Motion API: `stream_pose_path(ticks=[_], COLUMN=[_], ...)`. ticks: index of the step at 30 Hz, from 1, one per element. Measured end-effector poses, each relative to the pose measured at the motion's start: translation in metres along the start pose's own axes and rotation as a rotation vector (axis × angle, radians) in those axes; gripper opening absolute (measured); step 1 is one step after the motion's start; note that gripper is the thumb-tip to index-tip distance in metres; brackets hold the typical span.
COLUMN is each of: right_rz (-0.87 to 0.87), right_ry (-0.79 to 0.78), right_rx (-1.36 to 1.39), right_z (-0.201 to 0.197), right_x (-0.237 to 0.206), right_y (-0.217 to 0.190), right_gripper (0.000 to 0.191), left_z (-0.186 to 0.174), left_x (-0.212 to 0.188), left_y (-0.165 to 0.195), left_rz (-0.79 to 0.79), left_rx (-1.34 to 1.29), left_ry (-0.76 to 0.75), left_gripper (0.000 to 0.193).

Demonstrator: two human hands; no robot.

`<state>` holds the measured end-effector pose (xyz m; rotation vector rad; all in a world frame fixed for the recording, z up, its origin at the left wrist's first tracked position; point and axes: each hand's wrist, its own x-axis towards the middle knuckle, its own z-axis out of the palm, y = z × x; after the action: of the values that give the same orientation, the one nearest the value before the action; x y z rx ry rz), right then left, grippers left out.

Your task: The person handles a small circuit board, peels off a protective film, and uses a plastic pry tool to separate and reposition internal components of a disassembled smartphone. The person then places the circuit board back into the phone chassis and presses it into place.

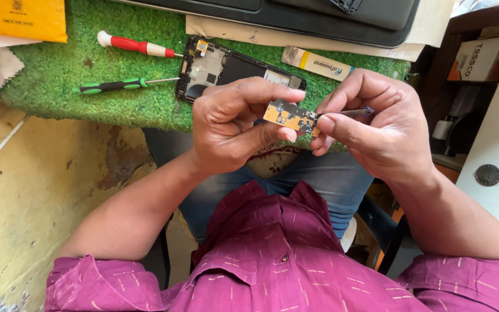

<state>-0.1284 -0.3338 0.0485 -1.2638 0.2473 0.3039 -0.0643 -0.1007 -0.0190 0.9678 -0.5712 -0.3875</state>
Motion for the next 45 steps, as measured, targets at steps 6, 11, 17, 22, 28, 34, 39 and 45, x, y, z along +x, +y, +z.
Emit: stream_pose_path(ticks=[6, 11, 17, 22, 28, 34, 39, 45], right_rz=[-0.249, -0.653, -0.927, -1.018, -0.958, -0.909, -0.83, -0.794], right_ry=[0.07, 0.128, -0.006, 0.005, 0.022, 0.03, 0.03, 0.04], right_rx=[-0.386, -1.0, -1.183, -1.241, -1.226, -1.199, -1.137, -1.116], right_z=[0.002, 0.009, 0.028, 0.035, 0.031, 0.027, 0.025, 0.026], right_x=[-0.001, -0.007, 0.003, 0.006, 0.001, -0.001, -0.001, -0.002], right_y=[-0.01, -0.022, -0.02, -0.021, -0.021, -0.019, -0.019, -0.021], right_gripper=[0.009, 0.017, 0.028, 0.029, 0.03, 0.03, 0.029, 0.028], left_z=[-0.004, 0.001, 0.005, 0.004, 0.005, 0.004, 0.005, 0.005], left_x=[0.003, 0.001, -0.001, -0.003, -0.002, 0.002, 0.003, 0.001], left_y=[0.0, 0.002, 0.0, 0.001, 0.002, 0.006, 0.006, 0.003], left_rz=[0.053, -0.137, -0.213, -0.212, -0.179, -0.147, -0.132, -0.121], left_rx=[0.072, -0.155, -0.255, -0.222, -0.115, 0.114, 0.131, 0.099], left_ry=[-0.031, -0.062, -0.087, -0.069, -0.093, -0.07, -0.066, -0.044], left_gripper=[0.025, 0.024, 0.029, 0.031, 0.032, 0.031, 0.027, 0.026])
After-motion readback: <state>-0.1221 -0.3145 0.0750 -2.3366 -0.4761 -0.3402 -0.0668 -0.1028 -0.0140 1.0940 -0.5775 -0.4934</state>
